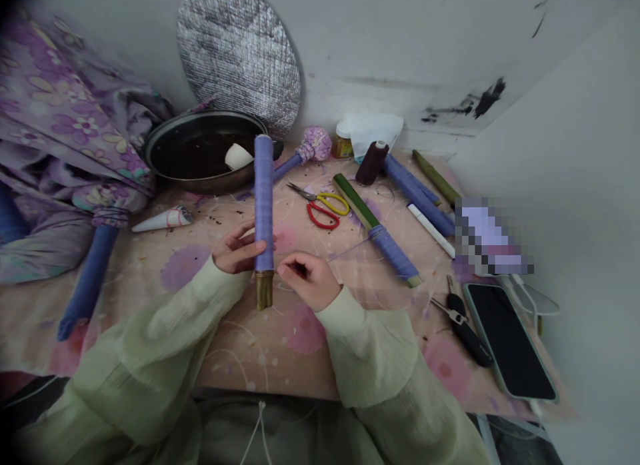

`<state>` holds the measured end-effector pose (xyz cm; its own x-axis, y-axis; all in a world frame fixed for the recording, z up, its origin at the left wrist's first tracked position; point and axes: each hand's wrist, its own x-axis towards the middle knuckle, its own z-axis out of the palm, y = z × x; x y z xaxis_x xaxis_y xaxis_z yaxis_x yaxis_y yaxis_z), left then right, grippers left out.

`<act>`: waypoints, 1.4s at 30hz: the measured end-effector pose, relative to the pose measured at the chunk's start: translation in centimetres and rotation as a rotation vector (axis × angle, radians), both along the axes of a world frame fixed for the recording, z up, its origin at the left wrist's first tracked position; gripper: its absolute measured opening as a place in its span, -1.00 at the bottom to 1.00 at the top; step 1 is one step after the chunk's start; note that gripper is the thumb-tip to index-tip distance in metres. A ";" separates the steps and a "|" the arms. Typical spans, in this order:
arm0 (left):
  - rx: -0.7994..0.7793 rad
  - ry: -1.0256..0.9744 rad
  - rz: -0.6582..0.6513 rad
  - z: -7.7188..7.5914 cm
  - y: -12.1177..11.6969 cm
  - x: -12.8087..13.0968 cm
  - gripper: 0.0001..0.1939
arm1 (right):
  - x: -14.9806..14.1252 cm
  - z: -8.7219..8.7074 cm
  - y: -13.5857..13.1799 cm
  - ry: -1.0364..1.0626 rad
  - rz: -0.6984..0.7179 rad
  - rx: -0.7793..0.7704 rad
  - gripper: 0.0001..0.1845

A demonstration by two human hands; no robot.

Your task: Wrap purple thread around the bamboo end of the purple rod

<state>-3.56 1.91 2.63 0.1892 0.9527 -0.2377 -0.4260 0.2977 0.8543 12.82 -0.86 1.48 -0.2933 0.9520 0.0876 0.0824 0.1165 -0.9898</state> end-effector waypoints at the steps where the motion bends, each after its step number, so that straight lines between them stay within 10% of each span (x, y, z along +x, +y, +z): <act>1: -0.010 -0.015 0.000 0.0 0.0 -0.1 -0.46 | 0.0 0.0 0.0 0.005 -0.005 -0.002 -0.72; 36: -0.066 -0.302 -0.277 -1.3 -0.1 0.5 -0.61 | -0.6 -0.1 0.0 0.279 0.069 -0.247 -0.60; 42: 0.027 0.054 0.012 -2.0 0.1 1.4 -0.46 | -1.1 -0.9 -0.4 0.040 -0.085 -0.079 -0.62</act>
